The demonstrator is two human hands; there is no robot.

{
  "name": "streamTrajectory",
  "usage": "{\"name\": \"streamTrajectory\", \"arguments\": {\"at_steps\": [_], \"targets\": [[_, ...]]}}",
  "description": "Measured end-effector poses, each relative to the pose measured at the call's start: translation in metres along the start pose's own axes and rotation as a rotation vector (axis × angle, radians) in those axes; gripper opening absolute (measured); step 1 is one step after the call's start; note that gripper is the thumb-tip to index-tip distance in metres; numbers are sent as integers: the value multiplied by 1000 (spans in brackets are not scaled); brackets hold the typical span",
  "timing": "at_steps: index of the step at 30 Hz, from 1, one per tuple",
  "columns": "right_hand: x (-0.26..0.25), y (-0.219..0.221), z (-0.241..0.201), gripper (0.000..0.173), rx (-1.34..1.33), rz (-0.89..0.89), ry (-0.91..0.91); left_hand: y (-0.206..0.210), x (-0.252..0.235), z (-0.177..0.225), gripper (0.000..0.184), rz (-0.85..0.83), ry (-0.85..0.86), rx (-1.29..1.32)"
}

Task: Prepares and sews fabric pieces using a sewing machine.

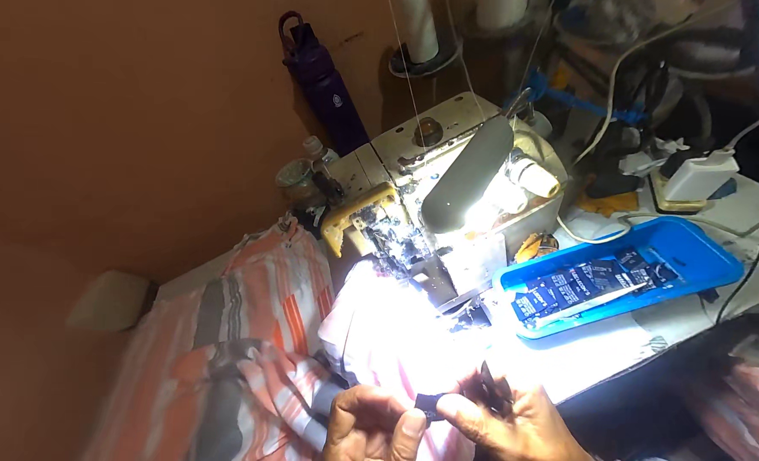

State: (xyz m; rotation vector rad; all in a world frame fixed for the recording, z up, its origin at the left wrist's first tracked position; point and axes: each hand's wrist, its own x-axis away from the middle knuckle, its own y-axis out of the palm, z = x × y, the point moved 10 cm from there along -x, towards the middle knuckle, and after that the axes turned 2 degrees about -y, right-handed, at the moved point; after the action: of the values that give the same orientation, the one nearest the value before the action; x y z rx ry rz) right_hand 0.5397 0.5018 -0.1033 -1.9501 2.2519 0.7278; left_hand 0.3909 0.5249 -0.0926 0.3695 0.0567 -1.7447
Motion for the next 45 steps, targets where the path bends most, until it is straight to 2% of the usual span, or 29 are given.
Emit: {"name": "streamTrajectory", "arguments": {"at_steps": [3, 6, 8, 10, 12, 16, 21, 24, 27, 31, 33, 38, 42, 45], "targets": [[-3, -3, 1, 3, 20, 25, -34, 1, -10, 7, 34, -14, 39, -73], [-13, -19, 9, 14, 265, 132, -115, 4, -41, 29, 36, -54, 177, -430], [-22, -27, 27, 21, 452, 183, -61, 8, -71, 32, 33, -88, 214, -655], [-27, -27, 45, 22, 507, 169, 1, 7, -102, 18, 32, -122, 145, -814], [-25, -23, 53, 17, 470, 161, -20, 2, -122, 0, 31, -150, 61, -887], [-16, -16, 51, 16, 431, 110, -48, 2, -127, -9, 33, -177, 1, -887], [-14, -9, 48, 23, 396, 70, -101, 0, -128, -7, 32, -111, -28, -910], [-13, -8, 43, 36, 458, 89, -198, -1, -125, -6, 33, -87, 39, -864], [-10, 2, 35, 39, 635, 40, -315, -1, -115, -7, 30, -65, 149, -757], [-16, 13, 34, 50, 725, -61, -329, -2, -108, -8, 18, -16, 218, -795], [-16, 12, 36, 49, 752, -41, -334, -3, -108, -9, 10, -22, 231, -824], [-16, 10, 39, 47, 769, -25, -320, 5, -91, 1, 15, 24, 419, -958], [-14, 9, 37, 39, 781, 1, -334, 12, -75, 3, 20, 64, 426, -1105], [-17, 6, 35, 41, 765, 7, -308, 12, -73, 1, 20, 93, 434, -1111]]}}
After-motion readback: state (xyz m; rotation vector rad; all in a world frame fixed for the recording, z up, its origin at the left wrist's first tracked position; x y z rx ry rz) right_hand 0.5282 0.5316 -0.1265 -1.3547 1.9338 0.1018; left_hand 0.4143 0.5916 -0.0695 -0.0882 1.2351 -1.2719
